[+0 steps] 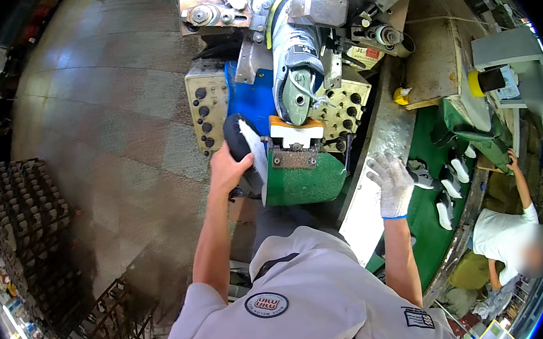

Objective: The person places shoes onto a lasting machine, operates the machine by hand to secure the shoe, and then removes the shaped shoes and places them on a conveyor belt.

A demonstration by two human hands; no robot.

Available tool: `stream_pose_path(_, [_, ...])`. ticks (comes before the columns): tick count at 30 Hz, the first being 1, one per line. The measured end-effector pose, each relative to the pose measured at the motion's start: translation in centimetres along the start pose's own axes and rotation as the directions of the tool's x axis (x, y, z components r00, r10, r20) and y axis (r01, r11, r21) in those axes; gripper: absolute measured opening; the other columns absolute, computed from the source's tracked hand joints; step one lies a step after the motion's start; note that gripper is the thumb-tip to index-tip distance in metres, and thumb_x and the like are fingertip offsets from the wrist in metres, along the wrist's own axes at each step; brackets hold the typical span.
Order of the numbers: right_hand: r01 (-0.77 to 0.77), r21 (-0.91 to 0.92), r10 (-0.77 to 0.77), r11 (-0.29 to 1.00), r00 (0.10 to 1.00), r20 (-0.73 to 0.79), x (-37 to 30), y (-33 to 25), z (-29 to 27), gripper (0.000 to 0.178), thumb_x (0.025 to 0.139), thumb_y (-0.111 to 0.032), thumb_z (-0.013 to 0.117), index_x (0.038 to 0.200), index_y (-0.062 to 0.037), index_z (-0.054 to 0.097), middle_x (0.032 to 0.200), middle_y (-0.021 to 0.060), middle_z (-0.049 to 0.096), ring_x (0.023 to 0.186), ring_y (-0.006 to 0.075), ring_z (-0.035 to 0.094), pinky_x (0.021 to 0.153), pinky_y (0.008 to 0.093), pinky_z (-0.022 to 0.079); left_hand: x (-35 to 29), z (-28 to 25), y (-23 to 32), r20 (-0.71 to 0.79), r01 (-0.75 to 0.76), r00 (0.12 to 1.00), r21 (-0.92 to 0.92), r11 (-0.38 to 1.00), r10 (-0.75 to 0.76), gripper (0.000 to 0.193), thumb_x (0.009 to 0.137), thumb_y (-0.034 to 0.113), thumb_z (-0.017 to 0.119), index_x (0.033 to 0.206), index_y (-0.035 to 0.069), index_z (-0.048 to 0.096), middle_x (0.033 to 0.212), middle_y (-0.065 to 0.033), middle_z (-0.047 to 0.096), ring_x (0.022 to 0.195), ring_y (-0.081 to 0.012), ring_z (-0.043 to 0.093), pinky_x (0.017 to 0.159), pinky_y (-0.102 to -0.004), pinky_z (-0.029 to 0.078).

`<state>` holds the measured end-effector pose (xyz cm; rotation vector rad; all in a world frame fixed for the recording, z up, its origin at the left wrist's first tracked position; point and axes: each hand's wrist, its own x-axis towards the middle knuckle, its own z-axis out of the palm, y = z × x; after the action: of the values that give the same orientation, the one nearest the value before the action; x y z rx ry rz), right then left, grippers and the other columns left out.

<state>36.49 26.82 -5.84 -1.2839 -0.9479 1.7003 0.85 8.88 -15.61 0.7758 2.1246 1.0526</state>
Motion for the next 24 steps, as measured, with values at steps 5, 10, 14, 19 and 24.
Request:
stream_pose_path(5, [0.094,-0.020,-0.084,0.995,0.949,0.304,-4.1,-4.3,6.2,0.060,0.097,-0.027,0.065,0.140,0.0100,0.046,0.123,0.0239,0.065,0.104,0.0294,0.070,0.086,0.0358,0.057,-6.8,-9.6,8.7,-0.087,-0.182,0.983,-0.409,0.894,0.160,0.066,0.078,0.033,0.072,0.131,-0.004,0.058,0.114,-0.0098,0.067,0.100,-0.0179,0.063,0.088,-0.0329,0.050])
stream_pose_path(10, [0.187,0.197,-0.271,0.962,0.679,0.683,-5.7,-4.6,13.0,0.078,0.096,-0.038,0.064,0.153,0.0037,0.032,0.140,0.0171,0.055,0.117,0.0228,0.060,0.098,0.0327,0.048,-9.2,-8.5,16.2,0.083,-0.124,0.958,-0.744,0.657,0.274,0.068,0.082,0.045,0.072,0.124,-0.007,0.059,0.104,-0.0082,0.068,0.089,-0.0151,0.064,0.077,-0.0271,0.050])
stream_pose_path(14, [0.024,0.263,-0.212,0.964,0.667,0.715,-4.3,-4.3,11.6,0.086,0.091,-0.044,0.066,0.155,0.0006,0.032,0.140,0.0107,0.054,0.119,0.0167,0.053,0.104,0.0300,0.040,-10.0,0.7,18.0,0.033,-0.110,0.972,-0.810,0.576,0.232,0.067,0.084,0.042,0.071,0.125,-0.009,0.059,0.106,-0.0085,0.068,0.090,-0.0156,0.064,0.077,-0.0276,0.050])
stream_pose_path(19, [0.047,0.345,-0.253,0.938,0.771,0.584,-3.7,-6.7,0.5,0.087,0.087,-0.040,0.067,0.154,0.0043,0.032,0.147,0.0121,0.049,0.134,0.0186,0.046,0.113,0.0314,0.034,-9.6,9.4,24.1,0.432,0.124,0.872,-0.650,0.750,0.230,0.062,0.087,0.041,0.069,0.127,-0.006,0.060,0.114,-0.0086,0.068,0.098,-0.0180,0.065,0.087,-0.0319,0.050])
stream_pose_path(24, [0.186,0.116,-0.216,0.976,0.906,0.365,-8.7,-6.1,-9.1,0.100,0.080,-0.041,0.080,0.156,0.0001,0.030,0.153,0.0139,0.043,0.141,0.0222,0.039,0.118,0.0339,0.028,-9.9,19.2,33.6,0.770,0.472,0.632,-0.290,0.832,-0.090,0.063,0.097,0.057,0.054,0.114,-0.003,0.067,0.102,-0.0136,0.073,0.093,-0.0259,0.070,0.089,-0.0396,0.055])
